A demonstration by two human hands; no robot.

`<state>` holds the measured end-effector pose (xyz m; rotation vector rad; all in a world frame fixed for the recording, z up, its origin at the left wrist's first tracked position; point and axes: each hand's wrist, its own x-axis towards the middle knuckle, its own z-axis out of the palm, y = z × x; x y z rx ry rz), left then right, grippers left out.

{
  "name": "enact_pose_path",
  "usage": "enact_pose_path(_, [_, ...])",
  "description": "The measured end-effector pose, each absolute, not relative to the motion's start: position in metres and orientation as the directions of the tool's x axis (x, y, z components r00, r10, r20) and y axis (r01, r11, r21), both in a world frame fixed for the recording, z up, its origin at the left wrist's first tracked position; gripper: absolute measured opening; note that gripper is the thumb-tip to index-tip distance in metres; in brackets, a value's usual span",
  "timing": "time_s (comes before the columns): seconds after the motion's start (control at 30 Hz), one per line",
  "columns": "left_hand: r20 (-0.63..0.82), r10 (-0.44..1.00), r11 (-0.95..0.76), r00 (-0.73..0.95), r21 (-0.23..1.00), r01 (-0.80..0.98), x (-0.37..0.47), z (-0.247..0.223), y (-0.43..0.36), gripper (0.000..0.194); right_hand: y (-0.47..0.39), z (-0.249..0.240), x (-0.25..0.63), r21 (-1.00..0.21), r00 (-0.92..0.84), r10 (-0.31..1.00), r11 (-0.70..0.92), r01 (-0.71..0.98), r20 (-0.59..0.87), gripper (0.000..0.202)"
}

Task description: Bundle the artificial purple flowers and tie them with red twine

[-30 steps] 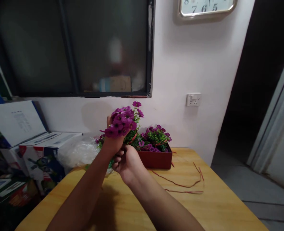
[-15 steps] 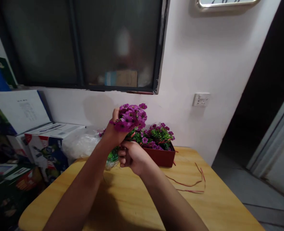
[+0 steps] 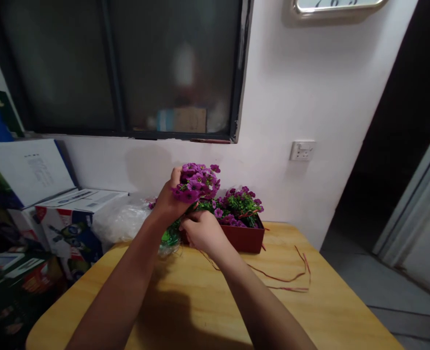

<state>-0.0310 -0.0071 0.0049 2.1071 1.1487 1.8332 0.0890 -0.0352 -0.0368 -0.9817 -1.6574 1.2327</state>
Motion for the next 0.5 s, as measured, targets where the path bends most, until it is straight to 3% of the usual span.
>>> enact_pose_path(0.07, [0.784,0.621,-0.702,0.014,0.549,0.454,-0.031,0.004,-0.007,0.05,-0.037,-0.034,0.093,-0.875,-0.303,0.901,0.394,0.28,0.309,0.023])
enact_pose_path(0.13, [0.763,0.644,-0.719,0.059,0.576,0.389,-0.031,0.003,-0.005,0.047,-0.038,-0.031,0.099,-0.655,-0.278,0.819,0.569,0.497,0.501,0.026])
enact_pose_path(0.23, [0.759,0.639,-0.762,0.12,0.605,0.229,-0.03,0.004,0.001,0.042,-0.037,-0.025,0.11,-0.378,-0.296,0.695,0.641,0.668,0.655,0.03])
enact_pose_path(0.5, [0.663,0.746,-0.661,0.066,0.725,0.194,-0.034,0.009,0.011,0.035,-0.037,-0.013,0.128,-0.094,-0.427,0.384,0.824,0.559,0.818,0.023])
